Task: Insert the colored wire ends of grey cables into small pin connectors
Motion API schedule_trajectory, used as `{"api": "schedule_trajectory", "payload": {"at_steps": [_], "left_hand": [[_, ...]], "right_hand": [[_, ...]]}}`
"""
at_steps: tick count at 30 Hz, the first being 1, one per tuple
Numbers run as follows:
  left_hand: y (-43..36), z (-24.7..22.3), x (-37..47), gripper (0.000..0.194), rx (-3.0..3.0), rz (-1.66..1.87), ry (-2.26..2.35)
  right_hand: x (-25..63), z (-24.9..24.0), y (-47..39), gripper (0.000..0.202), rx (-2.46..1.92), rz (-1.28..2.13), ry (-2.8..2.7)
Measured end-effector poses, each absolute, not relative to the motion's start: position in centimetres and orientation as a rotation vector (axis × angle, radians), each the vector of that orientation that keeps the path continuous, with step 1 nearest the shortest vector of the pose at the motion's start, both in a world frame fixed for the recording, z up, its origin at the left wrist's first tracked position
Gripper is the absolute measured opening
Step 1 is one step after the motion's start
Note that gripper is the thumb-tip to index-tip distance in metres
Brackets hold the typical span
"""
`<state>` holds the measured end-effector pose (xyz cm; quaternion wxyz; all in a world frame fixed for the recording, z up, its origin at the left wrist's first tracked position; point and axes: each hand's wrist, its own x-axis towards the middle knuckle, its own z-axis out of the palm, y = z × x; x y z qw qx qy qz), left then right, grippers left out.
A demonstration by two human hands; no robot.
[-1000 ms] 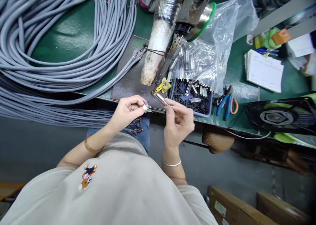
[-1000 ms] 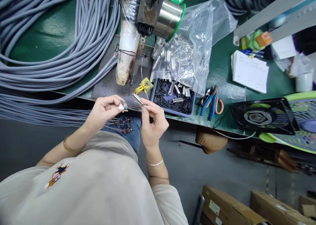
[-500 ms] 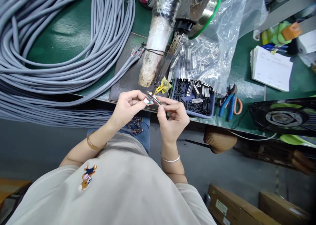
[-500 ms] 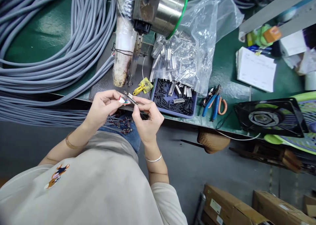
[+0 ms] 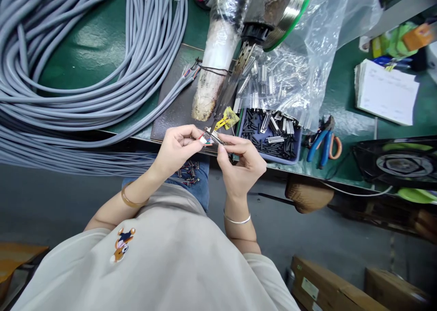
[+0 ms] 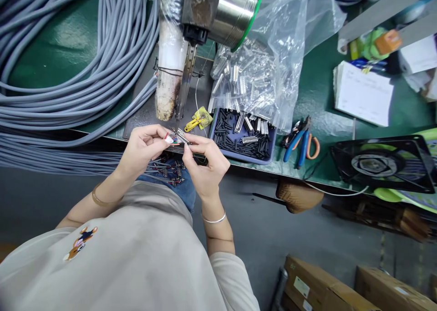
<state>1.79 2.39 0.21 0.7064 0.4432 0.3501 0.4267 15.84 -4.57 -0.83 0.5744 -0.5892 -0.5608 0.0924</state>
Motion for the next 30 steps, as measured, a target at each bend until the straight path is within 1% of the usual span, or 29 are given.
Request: {"api": "schedule_trajectory", "payload": {"at_steps": [14, 18, 23, 26, 30], "left_hand": [[2.64, 0.72, 1.9, 0.016, 0.976, 0.949, 0.788], [2.65, 0.84, 1.78, 0.015, 0.979, 0.938, 0.779], [2.61, 0.74, 1.63, 0.017, 0.987, 0.889, 0.799], [2.49, 0.71, 1.54, 0.019, 1.011, 0.867, 0.799], [2.2, 0.64, 1.43, 0.014, 1.014, 0.888, 0.779]], "right_hand": [[15.93, 0.03, -4.27, 0.012, -1.387, 0.081, -1.416], [16.06, -0.19, -4.58, 0.014, -1.368, 0.061, -1.467], [16.09, -0.57, -4.95, 0.013, -1.372, 0.06, -1.475], [16.01, -0.59, -5.05, 0.011, -1.396, 0.118, -1.414], [15.79, -0.54, -5.09, 0.01, -1.462, 0.297, -1.289]]}}
